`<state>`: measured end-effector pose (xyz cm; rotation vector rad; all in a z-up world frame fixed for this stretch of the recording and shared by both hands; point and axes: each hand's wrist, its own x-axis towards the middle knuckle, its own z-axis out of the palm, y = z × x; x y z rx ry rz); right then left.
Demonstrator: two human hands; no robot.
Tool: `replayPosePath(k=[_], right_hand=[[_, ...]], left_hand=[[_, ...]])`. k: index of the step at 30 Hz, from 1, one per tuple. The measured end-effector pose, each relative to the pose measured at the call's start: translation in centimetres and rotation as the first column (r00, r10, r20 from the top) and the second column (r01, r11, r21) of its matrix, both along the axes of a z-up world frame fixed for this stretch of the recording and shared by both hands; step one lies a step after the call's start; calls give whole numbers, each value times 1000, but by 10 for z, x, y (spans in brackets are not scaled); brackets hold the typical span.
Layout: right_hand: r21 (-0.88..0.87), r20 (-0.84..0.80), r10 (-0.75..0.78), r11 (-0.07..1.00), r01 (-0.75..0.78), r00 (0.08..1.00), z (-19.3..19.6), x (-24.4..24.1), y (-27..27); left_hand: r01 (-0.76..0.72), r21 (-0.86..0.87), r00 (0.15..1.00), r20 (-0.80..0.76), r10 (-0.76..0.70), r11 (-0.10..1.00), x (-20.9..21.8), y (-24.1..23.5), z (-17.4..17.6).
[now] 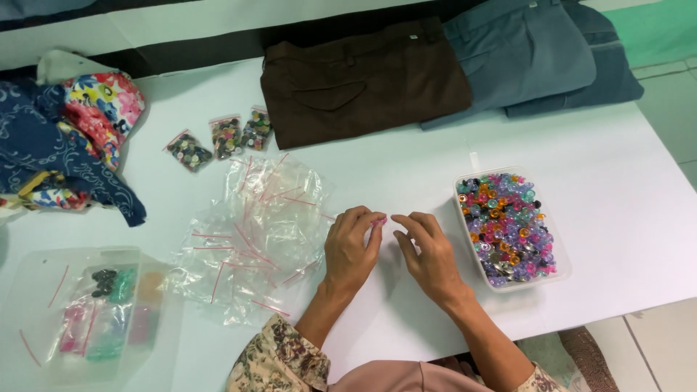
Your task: Sorting small beads from a tray and packing them into small plastic bags.
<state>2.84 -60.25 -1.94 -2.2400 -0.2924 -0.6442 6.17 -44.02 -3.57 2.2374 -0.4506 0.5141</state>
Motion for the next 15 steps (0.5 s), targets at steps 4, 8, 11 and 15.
replayPosePath(k=[4,8,11,15], right_hand=[[57,26,-20,998,18,999,33,-28,-17],[-56,53,-61,996,64,997,55,-44,-59],[-86,21,-187,978,188,982,64,-34,-97],[-176,-53,-359,922,345,932,67,-19,-129]], left_hand=[[74,-22,997,37,-74,997,-2,-28,32],[197,-15,979,55,-196,980,5,-66,44],[247,71,965,73,-252,966,20,-99,37],[254,229,958,73,-277,940,36,-134,34]])
